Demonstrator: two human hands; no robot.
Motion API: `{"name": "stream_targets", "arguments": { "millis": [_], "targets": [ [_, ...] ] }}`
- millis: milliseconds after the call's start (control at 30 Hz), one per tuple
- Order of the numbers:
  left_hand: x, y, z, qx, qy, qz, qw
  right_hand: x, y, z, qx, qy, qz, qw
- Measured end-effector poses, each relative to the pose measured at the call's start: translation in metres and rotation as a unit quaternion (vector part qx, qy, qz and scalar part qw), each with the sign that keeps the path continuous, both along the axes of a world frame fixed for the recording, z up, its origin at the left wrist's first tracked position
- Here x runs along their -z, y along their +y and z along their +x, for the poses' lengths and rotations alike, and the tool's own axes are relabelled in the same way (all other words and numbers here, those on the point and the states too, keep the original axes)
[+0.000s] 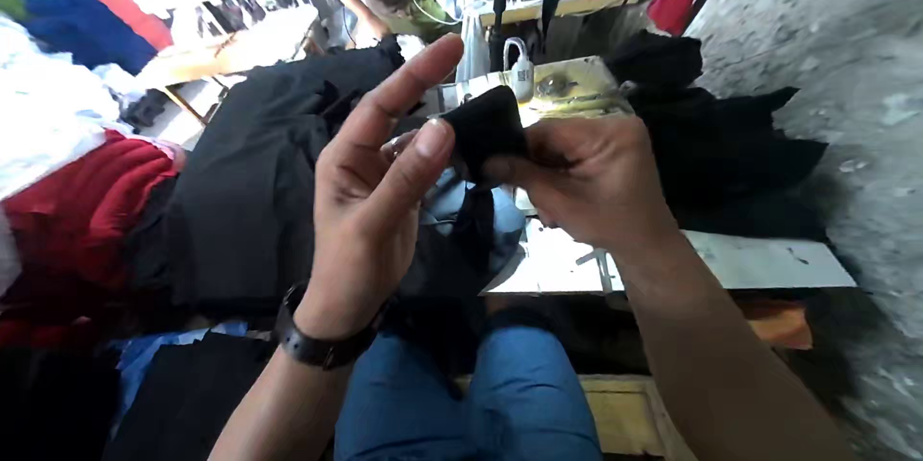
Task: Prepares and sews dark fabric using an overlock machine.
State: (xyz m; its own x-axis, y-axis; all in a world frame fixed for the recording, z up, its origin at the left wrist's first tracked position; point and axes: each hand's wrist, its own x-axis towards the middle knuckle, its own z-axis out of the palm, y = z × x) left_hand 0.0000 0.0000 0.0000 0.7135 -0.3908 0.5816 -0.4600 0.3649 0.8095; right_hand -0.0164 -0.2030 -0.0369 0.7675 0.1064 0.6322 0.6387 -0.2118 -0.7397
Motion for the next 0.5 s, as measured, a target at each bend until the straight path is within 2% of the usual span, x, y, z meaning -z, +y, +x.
{"name": "stream_targets", "arguments": {
  "millis": [100,167,267,367,400,500],
  "targets": [
    [0.001,0.000,-0.001,-0.006,0.006,0.001,1.000,-0.010,0.000,-0.006,0.003,0.020,-0.021,1.000],
    [0.020,0.002,-0.024,-0.025,-0.016,0.023,0.999,-0.001,-0.002,-0.035,-0.005,0.053,-0.026,0.998],
    [0.091,-0.004,-0.074,-0.027,-0.069,0.053,0.996,0.035,-0.006,-0.104,-0.022,0.110,0.005,0.994],
    [0.146,-0.013,-0.052,-0.036,-0.035,0.082,0.995,0.075,0.003,-0.140,-0.009,0.170,0.062,0.983],
    [0.148,-0.011,-0.048,-0.027,-0.025,0.095,0.995,0.080,0.006,-0.147,-0.001,0.182,0.054,0.982],
    [0.123,-0.001,-0.052,0.025,-0.085,0.184,0.979,0.081,-0.002,-0.145,0.011,0.172,0.033,0.984]
  ]
}}
